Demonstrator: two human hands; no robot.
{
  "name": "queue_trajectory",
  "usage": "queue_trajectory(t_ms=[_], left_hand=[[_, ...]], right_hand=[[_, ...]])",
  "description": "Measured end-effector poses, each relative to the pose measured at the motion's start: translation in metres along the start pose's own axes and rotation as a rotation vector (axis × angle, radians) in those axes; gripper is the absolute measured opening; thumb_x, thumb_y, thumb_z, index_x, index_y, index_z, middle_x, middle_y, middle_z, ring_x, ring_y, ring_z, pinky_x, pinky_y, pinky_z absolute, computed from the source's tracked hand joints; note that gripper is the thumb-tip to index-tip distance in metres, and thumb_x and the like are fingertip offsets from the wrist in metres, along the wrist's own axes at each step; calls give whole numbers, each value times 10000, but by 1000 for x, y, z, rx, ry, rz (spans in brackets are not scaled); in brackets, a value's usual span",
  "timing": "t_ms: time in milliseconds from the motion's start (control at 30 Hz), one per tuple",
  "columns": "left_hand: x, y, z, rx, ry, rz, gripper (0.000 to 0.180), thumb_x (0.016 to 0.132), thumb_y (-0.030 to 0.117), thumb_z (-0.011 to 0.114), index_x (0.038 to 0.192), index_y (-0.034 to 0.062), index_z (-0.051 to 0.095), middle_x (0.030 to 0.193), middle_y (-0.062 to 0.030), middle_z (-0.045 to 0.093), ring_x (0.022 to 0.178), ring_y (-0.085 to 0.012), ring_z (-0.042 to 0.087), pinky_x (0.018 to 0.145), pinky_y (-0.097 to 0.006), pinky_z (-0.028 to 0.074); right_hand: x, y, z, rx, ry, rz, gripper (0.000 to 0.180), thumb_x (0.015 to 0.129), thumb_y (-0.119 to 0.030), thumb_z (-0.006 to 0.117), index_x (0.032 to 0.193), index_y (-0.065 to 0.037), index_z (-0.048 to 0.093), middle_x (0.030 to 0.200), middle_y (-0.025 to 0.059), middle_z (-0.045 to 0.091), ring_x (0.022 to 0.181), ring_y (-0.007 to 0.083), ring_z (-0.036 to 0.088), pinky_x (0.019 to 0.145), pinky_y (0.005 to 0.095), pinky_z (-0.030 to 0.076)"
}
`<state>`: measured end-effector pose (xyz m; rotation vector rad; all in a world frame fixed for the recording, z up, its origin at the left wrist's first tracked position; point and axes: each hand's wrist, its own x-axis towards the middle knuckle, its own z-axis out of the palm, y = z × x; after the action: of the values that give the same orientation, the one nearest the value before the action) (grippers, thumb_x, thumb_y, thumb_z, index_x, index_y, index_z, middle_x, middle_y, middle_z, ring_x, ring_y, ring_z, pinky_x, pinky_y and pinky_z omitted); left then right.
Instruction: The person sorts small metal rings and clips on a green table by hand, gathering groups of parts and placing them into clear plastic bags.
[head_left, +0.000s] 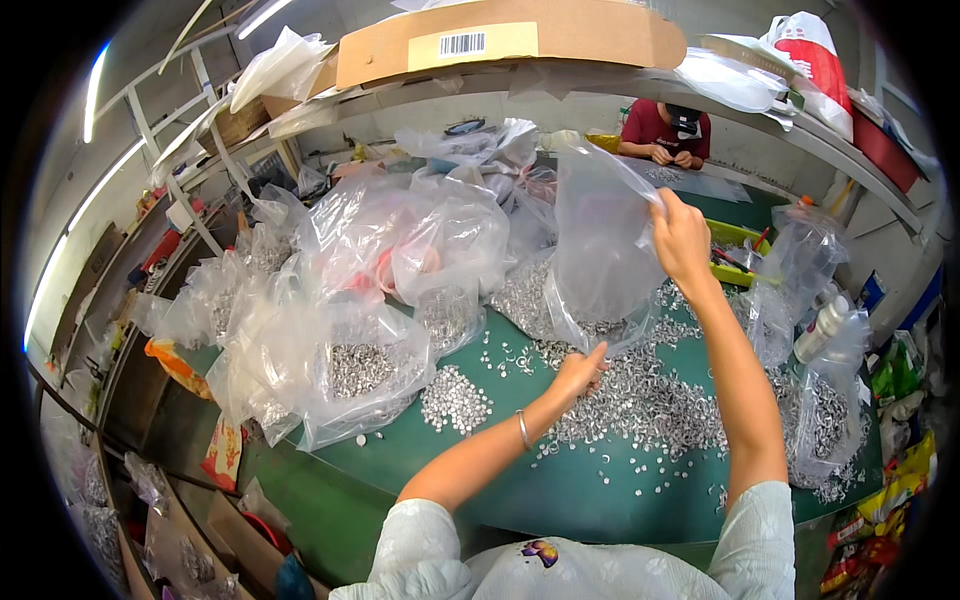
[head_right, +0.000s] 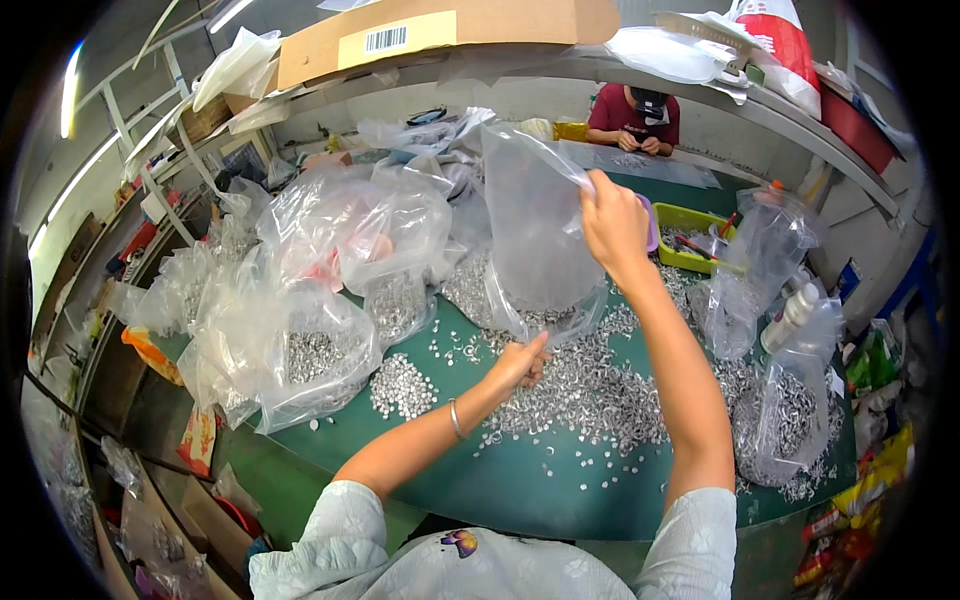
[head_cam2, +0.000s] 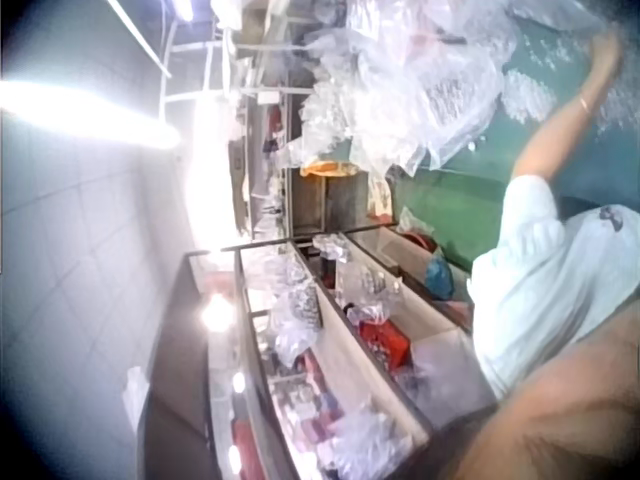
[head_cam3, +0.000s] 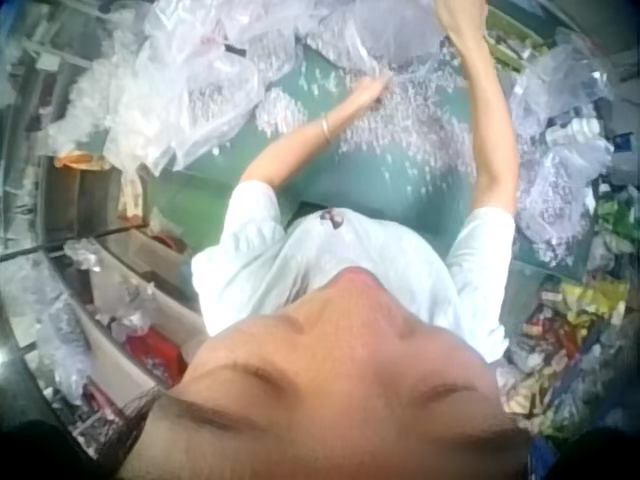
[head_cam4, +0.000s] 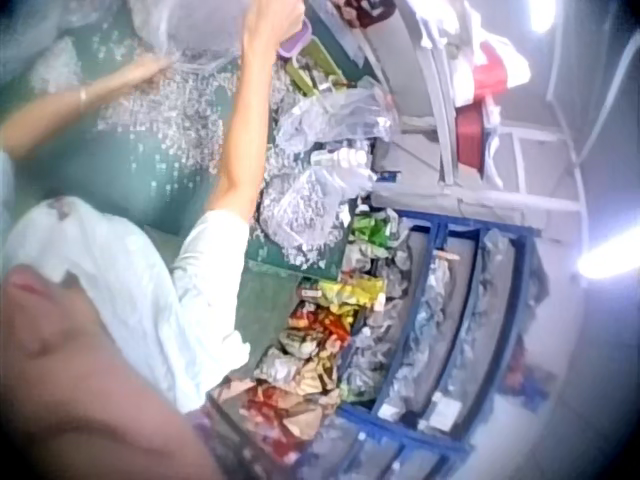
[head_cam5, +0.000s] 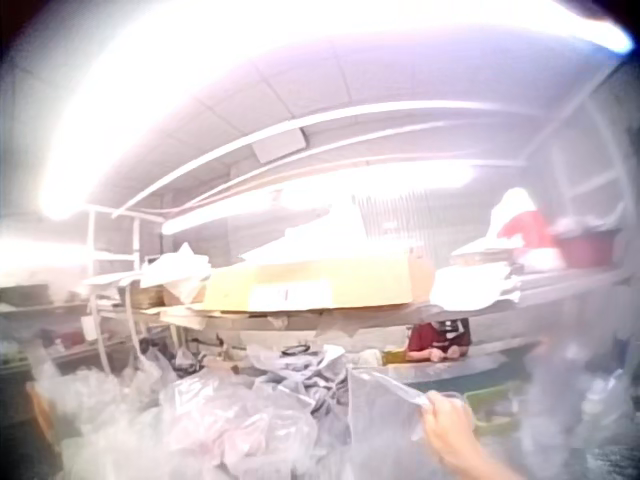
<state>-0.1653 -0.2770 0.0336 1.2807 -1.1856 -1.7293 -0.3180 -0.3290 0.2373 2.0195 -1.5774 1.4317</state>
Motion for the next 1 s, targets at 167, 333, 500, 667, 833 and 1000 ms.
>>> queue_trajectory(t_ms=[167,333,500,667,833,1000], left_hand=[[-53,26,-9,-199,-199,-64,876,896,708,396,1176,-114,511,721,-110,597,659,-191,618,544,-290,486],[-125,57,0,-672,-390,246,912,873,622,523,1488,34,197,1443,-258,357,1262,-300,492,983,-466,474],[-179,86,-3,-660,-324,474,802,907,426,622,1493,89,191,1435,-221,381,1297,-336,426,1053,-520,385],[-184,121,-74,-516,-226,431,589,881,184,669,1371,43,374,1218,-156,565,1103,-277,583,930,-422,502],[-200,155,-198,-268,304,653,624,840,-37,581,1400,-35,306,1331,-282,482,1216,-388,522,1015,-487,454],[-179,171,-375,-342,665,602,548,810,-70,517,1335,-97,363,1096,-248,611,986,-323,654,811,-385,564]], right_hand=[[-44,12,-56,447,184,19,228,983,-150,456,1049,-16,629,814,51,652,746,111,578,646,280,440],[-140,6,-61,605,372,11,246,950,-76,438,1093,-3,624,1058,125,639,973,230,589,855,354,449],[-193,-56,-45,211,80,-585,374,771,-39,568,1124,-109,668,1245,166,560,1135,353,522,909,458,422],[-166,-71,-19,117,31,-767,466,728,-54,593,1169,-186,671,1288,123,542,1188,315,494,968,439,383],[-162,-92,-2,129,-148,-515,620,751,-43,672,1343,-113,499,1362,142,454,1264,340,426,1016,471,346],[-217,-63,-3,127,-493,-313,609,755,-63,697,1323,-54,480,1330,162,449,1267,374,411,1015,492,345]])
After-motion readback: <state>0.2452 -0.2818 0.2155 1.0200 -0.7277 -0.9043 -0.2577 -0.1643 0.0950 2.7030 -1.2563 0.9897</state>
